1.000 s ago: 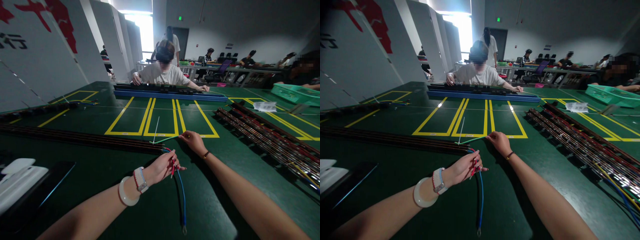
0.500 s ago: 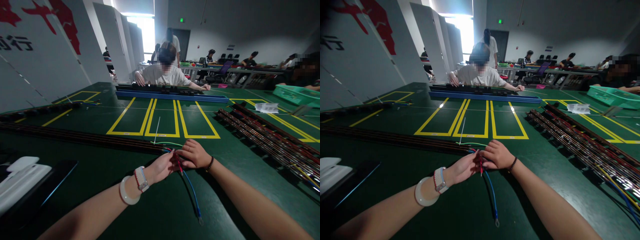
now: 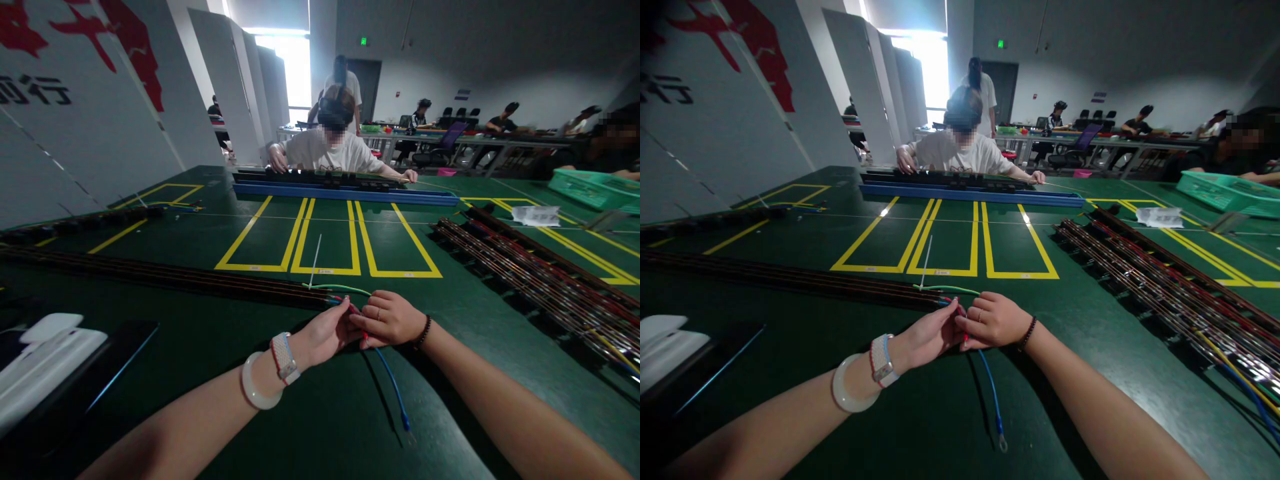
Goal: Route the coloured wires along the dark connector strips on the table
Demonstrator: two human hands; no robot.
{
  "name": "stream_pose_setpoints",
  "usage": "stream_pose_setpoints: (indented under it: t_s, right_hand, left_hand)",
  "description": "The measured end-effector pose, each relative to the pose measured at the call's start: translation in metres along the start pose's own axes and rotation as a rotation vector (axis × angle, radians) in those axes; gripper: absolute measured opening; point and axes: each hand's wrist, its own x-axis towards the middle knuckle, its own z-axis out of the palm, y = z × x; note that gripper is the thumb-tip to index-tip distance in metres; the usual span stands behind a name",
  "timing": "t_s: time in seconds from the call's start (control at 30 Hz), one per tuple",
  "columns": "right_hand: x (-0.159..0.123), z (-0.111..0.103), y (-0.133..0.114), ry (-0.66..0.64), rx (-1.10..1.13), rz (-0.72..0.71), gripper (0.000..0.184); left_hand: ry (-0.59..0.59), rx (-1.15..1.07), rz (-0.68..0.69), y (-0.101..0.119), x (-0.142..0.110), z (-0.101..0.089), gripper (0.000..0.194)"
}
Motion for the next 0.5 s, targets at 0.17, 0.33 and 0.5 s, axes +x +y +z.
stream_pose_setpoints:
  t_s: [0.17, 0.33, 0.5]
  right_hand:
    - [-0.001, 0.009, 0.002, 0.147, 0.108, 0.273, 0.02]
    - [0.002, 0.014, 0.001, 0.205, 0.397, 0.682, 0.023]
    - [0.024, 0.008, 0.006, 0.122, 0.547, 0.909, 0.036]
  left_hand:
    - [-0.153, 0.07, 0.064, -0.002, -0.002, -0.004, 0.026]
    - [-0.141, 0.143, 0.043, -0.004, -0.003, -0.004, 0.029]
    - [-0.129, 0.227, 0.069, -0.006, -0.002, -0.003, 0.02]
